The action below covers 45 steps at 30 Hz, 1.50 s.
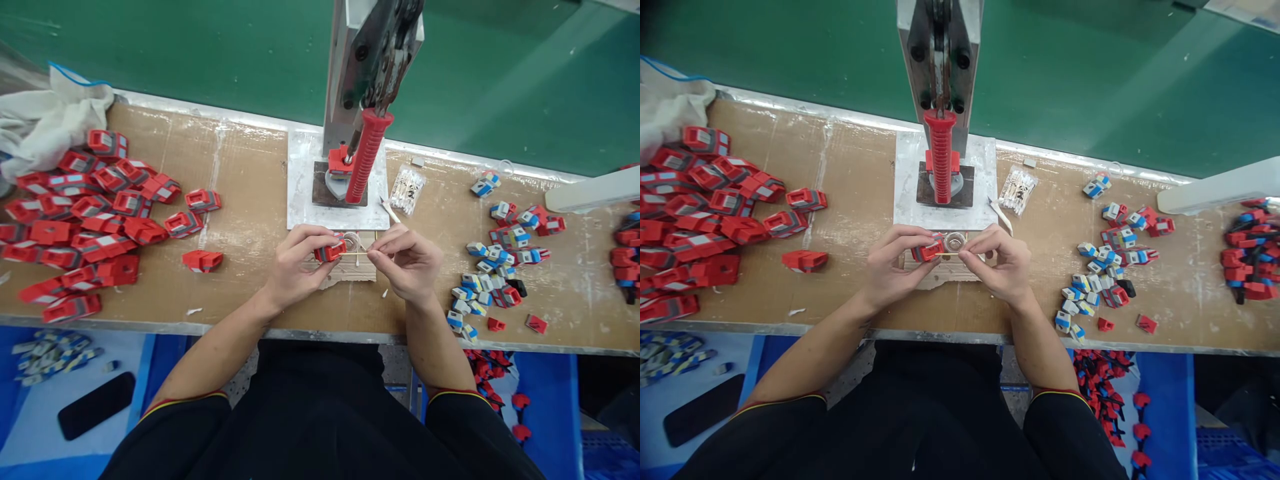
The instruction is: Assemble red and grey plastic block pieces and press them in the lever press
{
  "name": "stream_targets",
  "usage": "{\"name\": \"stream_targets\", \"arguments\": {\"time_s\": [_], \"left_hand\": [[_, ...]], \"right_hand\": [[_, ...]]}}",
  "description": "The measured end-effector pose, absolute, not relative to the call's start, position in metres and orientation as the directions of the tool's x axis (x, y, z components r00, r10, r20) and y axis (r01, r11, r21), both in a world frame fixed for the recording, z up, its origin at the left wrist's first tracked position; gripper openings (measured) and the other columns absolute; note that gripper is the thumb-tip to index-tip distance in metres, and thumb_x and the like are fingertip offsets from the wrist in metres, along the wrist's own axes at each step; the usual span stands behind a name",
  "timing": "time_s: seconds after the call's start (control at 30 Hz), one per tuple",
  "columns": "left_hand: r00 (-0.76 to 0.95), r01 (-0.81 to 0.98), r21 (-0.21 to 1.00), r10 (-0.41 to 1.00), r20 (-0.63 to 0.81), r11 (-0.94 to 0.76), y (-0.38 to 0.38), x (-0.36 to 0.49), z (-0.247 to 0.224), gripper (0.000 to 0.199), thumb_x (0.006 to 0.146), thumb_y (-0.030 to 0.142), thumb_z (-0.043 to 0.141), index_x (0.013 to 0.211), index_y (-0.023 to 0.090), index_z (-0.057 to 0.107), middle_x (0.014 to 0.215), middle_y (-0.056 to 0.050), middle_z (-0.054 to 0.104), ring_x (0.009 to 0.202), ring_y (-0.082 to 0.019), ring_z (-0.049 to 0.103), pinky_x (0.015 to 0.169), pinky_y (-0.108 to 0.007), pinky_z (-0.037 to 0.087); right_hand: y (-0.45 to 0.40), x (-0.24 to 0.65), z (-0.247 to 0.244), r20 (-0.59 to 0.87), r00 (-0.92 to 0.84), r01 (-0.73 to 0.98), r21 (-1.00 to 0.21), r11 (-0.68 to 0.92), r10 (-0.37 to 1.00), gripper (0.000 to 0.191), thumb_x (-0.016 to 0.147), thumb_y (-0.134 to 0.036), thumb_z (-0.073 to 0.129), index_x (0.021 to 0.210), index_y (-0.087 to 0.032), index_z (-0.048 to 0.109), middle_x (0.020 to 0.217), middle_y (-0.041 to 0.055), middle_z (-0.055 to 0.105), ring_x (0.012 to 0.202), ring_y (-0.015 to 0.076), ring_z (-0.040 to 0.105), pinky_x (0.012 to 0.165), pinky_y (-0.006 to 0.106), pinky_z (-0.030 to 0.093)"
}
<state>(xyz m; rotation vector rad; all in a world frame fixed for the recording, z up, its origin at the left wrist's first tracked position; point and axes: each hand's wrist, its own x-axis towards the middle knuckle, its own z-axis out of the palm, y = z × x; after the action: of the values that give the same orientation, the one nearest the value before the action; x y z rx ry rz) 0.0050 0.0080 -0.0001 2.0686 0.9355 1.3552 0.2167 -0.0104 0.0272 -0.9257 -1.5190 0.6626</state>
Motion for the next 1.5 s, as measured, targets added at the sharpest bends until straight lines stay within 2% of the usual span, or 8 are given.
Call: {"name": "stream_targets", "arguments": {"time_s": [0.4, 0.67, 0.77, 0.9, 1.07, 1.27, 1.37, 1.5], "left_hand": [[0.271, 0.294, 0.720, 0.777, 0.568, -0.629, 0.008, 0.004, 0.002, 0.023, 0.088, 0.016, 0.081, 0.108, 0.023, 0.073, 0.106, -0.004, 0.076, 0.098, -0.018, 0.075, 0.086, -0.034, 0.064], [0.228, 0.262, 0.764, 0.807, 0.545, -0.590, 0.010, 0.003, -0.001, 0.021, 0.089, 0.023, 0.081, 0.108, 0.023, 0.073, 0.107, -0.004, 0.076, 0.099, -0.018, 0.074, 0.087, -0.033, 0.063], [0.186, 0.217, 0.813, 0.840, 0.509, -0.541, 0.013, 0.001, -0.005, 0.026, 0.087, 0.030, 0.085, 0.109, 0.023, 0.074, 0.106, -0.004, 0.075, 0.098, -0.018, 0.074, 0.087, -0.033, 0.062], [0.117, 0.074, 0.894, 0.895, 0.431, -0.441, 0.019, -0.003, -0.013, 0.040, 0.084, 0.045, 0.088, 0.113, 0.023, 0.073, 0.102, -0.004, 0.076, 0.091, -0.018, 0.074, 0.082, -0.032, 0.063], [0.109, -0.099, 0.920, 0.915, 0.388, -0.379, 0.023, -0.005, -0.019, 0.042, 0.087, 0.047, 0.086, 0.121, 0.029, 0.071, 0.108, -0.005, 0.076, 0.094, -0.018, 0.075, 0.085, -0.033, 0.065], [0.092, -0.179, 0.910, 0.915, 0.393, -0.373, 0.023, 0.000, -0.019, 0.046, 0.081, 0.048, 0.091, 0.117, 0.028, 0.072, 0.111, -0.006, 0.076, 0.099, -0.019, 0.076, 0.089, -0.033, 0.067], [0.116, -0.205, 0.913, 0.917, 0.381, -0.353, 0.023, 0.003, -0.017, 0.044, 0.080, 0.043, 0.092, 0.115, 0.025, 0.072, 0.105, -0.004, 0.077, 0.092, -0.017, 0.077, 0.085, -0.030, 0.067], [0.204, -0.247, 0.915, 0.906, 0.371, -0.319, 0.021, 0.006, -0.014, 0.040, 0.086, 0.042, 0.088, 0.116, 0.022, 0.071, 0.101, -0.006, 0.077, 0.089, -0.018, 0.080, 0.081, -0.029, 0.068]], "right_hand": [[-0.009, 0.242, 0.033, 0.561, 0.123, 0.330, -0.801, 0.500, 0.818, 0.018, 0.088, -0.026, 0.079, 0.077, -0.029, 0.065, 0.068, -0.0029, 0.073, 0.062, 0.0170, 0.065, 0.056, 0.034, 0.050], [0.001, 0.241, 0.027, 0.460, -0.336, 0.538, -0.623, 0.568, 0.822, 0.013, 0.092, -0.035, 0.080, 0.101, -0.030, 0.073, 0.096, 0.0021, 0.081, 0.089, 0.0220, 0.073, 0.073, 0.038, 0.060], [-0.001, 0.268, 0.040, 0.574, -0.097, 0.561, -0.644, 0.521, 0.813, 0.015, 0.097, -0.042, 0.073, 0.107, -0.031, 0.071, 0.107, 0.0045, 0.078, 0.096, 0.0216, 0.073, 0.071, 0.035, 0.058], [-0.028, 0.336, 0.067, 0.725, 0.335, 0.753, -0.590, 0.292, 0.602, 0.016, 0.101, -0.043, 0.063, 0.094, -0.030, 0.069, 0.092, 0.0041, 0.071, 0.085, 0.0241, 0.070, 0.073, 0.041, 0.056], [-0.065, 0.398, 0.072, 0.251, -0.003, 0.978, -0.201, 0.055, 0.968, 0.014, 0.090, -0.034, 0.074, 0.102, -0.026, 0.075, 0.100, 0.0083, 0.079, 0.096, 0.0315, 0.069, 0.088, 0.050, 0.056], [-0.039, 0.419, 0.045, -0.122, 0.083, 0.992, 0.103, -0.071, 0.989, 0.031, 0.083, -0.018, 0.068, 0.113, -0.020, 0.075, 0.113, 0.0181, 0.081, 0.114, 0.0398, 0.065, 0.095, 0.057, 0.052], [-0.026, 0.409, 0.047, -0.051, 0.048, 0.995, -0.086, -0.052, 0.998, 0.025, 0.083, -0.017, 0.066, 0.106, -0.020, 0.075, 0.106, 0.0154, 0.081, 0.106, 0.0343, 0.069, 0.097, 0.055, 0.054], [-0.024, 0.353, 0.059, 0.331, 0.026, 0.726, -0.655, 0.210, 0.943, 0.034, 0.091, -0.027, 0.068, 0.125, -0.027, 0.066, 0.119, 0.0084, 0.077, 0.101, 0.0241, 0.075, 0.084, 0.044, 0.063]]}}
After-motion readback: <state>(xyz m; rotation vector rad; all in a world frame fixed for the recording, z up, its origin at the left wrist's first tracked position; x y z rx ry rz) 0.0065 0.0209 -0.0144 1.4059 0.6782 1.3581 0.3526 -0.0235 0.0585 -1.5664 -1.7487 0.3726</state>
